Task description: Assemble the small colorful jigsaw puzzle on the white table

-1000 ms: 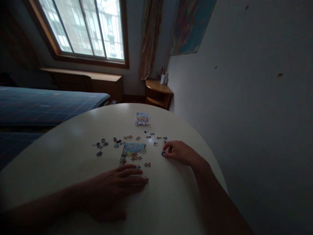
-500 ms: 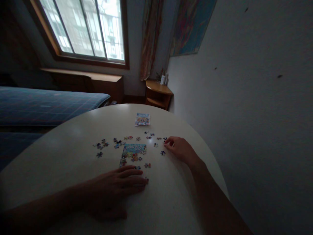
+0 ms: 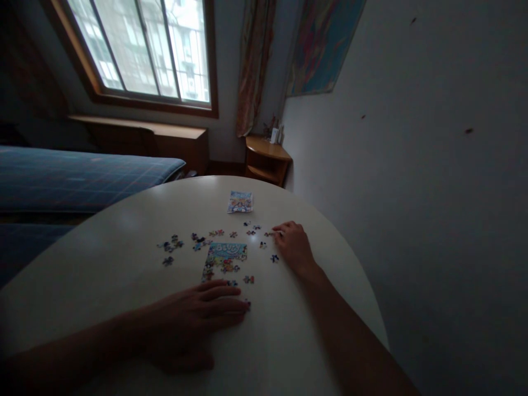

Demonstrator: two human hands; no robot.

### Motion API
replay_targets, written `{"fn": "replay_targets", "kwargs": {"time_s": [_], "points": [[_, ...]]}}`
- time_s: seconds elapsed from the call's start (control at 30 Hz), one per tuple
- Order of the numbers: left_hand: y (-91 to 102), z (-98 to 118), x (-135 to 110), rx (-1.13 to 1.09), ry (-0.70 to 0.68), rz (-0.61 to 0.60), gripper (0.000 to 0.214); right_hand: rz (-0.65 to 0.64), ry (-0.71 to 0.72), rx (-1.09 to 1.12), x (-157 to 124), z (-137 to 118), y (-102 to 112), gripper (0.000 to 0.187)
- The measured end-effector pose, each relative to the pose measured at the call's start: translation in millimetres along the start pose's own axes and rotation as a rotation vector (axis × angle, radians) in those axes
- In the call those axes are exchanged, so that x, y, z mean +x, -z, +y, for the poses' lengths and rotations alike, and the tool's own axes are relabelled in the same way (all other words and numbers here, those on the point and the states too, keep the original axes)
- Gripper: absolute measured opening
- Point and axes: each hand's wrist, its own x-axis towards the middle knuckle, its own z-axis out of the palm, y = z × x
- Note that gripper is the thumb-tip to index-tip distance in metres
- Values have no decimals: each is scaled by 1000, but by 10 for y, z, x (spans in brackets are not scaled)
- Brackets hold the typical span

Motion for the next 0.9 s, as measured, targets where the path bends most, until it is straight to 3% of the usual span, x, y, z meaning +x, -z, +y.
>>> {"fn": "replay_targets", "kwargs": {"time_s": [0.2,0.47,0.9], "points": [[3,10,-2,-20,7,17,64,26,-5,29,39,95,-72,27],[9,5,-2,-52,12,3,67,106,-121,74,78,365,-77,25],[6,5,0,-20,-5,6,68,80,-40,71,76,304,-106,22]]}}
